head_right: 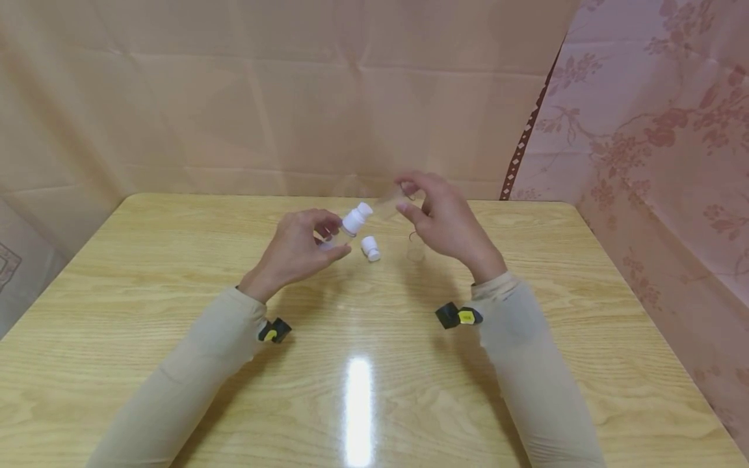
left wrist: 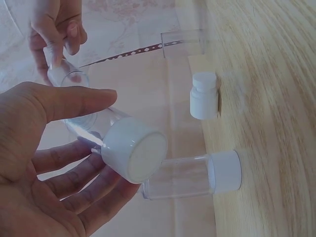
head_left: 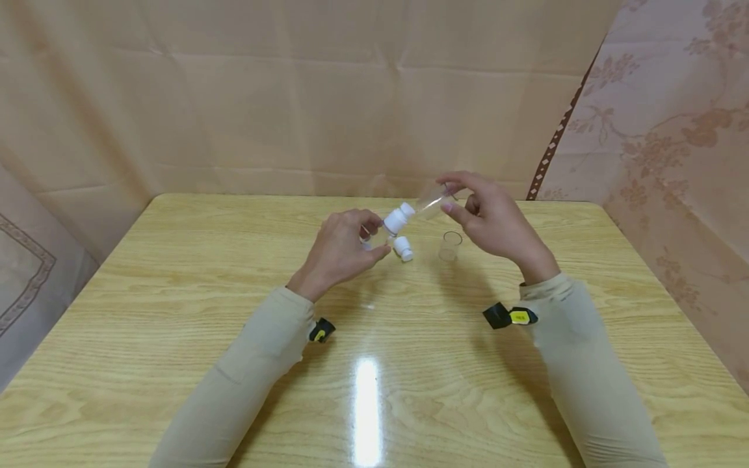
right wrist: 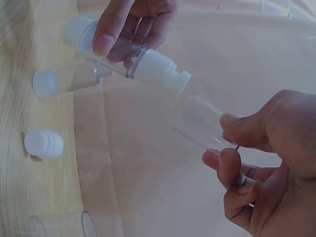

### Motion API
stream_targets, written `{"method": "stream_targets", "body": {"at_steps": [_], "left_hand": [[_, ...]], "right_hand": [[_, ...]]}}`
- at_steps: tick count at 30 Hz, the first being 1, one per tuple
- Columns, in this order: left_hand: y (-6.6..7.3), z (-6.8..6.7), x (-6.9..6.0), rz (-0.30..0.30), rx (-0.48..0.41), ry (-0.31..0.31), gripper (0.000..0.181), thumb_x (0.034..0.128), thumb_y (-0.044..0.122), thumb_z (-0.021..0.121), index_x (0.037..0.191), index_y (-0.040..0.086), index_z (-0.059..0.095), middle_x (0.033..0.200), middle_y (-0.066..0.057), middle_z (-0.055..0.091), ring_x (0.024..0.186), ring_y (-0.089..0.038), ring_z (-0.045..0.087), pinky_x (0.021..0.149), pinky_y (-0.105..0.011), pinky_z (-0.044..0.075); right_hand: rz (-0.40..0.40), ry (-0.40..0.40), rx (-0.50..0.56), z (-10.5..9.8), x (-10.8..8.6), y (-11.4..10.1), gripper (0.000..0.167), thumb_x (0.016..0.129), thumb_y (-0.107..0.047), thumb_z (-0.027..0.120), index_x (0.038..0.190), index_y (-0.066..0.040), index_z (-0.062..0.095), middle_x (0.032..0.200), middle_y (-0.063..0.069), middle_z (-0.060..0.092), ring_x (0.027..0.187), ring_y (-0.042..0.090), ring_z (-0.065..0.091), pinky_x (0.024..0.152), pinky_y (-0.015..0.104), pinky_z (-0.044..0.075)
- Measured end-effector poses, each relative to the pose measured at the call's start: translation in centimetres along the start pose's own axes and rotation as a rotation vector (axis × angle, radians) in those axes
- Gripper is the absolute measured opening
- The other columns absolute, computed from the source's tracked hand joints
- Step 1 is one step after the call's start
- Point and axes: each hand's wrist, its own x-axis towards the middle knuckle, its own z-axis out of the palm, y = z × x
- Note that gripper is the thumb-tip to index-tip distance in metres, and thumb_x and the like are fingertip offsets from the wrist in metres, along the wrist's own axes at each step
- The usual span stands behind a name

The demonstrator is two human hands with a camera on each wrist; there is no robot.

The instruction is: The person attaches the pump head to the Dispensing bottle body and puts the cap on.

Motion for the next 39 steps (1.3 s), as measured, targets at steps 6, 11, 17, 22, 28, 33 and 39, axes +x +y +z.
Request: {"method": "stream_targets", "body": {"at_steps": [6,11,17,22,28,33,39], "left_hand": [[0.0,0.0,0.0,-0.010,0.008,-0.013,0.036,0.0827,0.020,0.085,0.109,-0.001,0.073,0.100,-0.013,0.073,0.087,-0.026,0.068,0.078,-0.038,0.054],[0.1,0.0,0.0,-0.016,0.020,-0.025,0.036,0.0828,0.021,0.085,0.110,0.000,0.073,0.100,-0.011,0.073,0.088,-0.025,0.068,0.078,-0.038,0.054],[0.1,0.0,0.1,-0.016,0.029,-0.041,0.035,0.0830,0.021,0.085,0.110,0.001,0.073,0.100,-0.011,0.073,0.089,-0.025,0.068,0.078,-0.037,0.054],[0.2,-0.1,0.1,-0.009,0.042,-0.054,0.037,0.0831,0.023,0.085,0.110,0.001,0.074,0.102,-0.012,0.073,0.088,-0.025,0.068,0.078,-0.037,0.054],[0.2,-0.1,0.1,-0.003,0.051,-0.060,0.038,0.0830,0.023,0.085,0.112,0.001,0.073,0.103,-0.011,0.073,0.088,-0.023,0.068,0.078,-0.038,0.054],[0.2,-0.1,0.1,0.000,0.063,-0.059,0.037,0.0832,0.023,0.085,0.111,0.002,0.074,0.102,-0.009,0.073,0.088,-0.022,0.068,0.077,-0.037,0.055],[0.2,-0.1,0.1,0.001,0.070,-0.060,0.036,0.0833,0.024,0.085,0.111,0.003,0.074,0.102,-0.009,0.073,0.088,-0.022,0.068,0.077,-0.037,0.055]], "right_hand": [[-0.018,0.013,0.032,0.1,0.0,-0.1,0.041,0.102,-0.009,0.062,0.142,-0.013,0.057,0.125,0.013,0.063,0.048,0.013,0.035,0.044,0.024,0.032],[-0.043,-0.001,0.065,0.3,0.0,-0.2,0.040,0.102,-0.009,0.061,0.142,-0.012,0.057,0.125,0.015,0.062,0.046,0.013,0.035,0.043,0.024,0.032],[-0.050,-0.009,0.089,0.6,0.0,-0.3,0.039,0.102,-0.009,0.061,0.141,-0.013,0.058,0.124,0.015,0.062,0.046,0.014,0.038,0.043,0.024,0.034],[-0.057,-0.019,0.106,0.9,0.1,-0.5,0.039,0.101,-0.008,0.062,0.140,-0.012,0.058,0.124,0.017,0.063,0.046,0.014,0.039,0.042,0.024,0.034],[-0.066,-0.030,0.099,1.2,0.1,-0.6,0.039,0.101,-0.008,0.062,0.140,-0.012,0.059,0.123,0.015,0.063,0.047,0.015,0.041,0.044,0.025,0.036],[-0.057,-0.052,0.110,1.4,0.2,-0.7,0.039,0.101,-0.007,0.062,0.139,-0.012,0.059,0.123,0.016,0.064,0.047,0.015,0.041,0.044,0.025,0.035],[-0.073,-0.061,0.118,1.7,0.2,-0.7,0.040,0.100,-0.005,0.063,0.139,-0.011,0.059,0.122,0.017,0.065,0.047,0.013,0.039,0.044,0.024,0.034]]}}
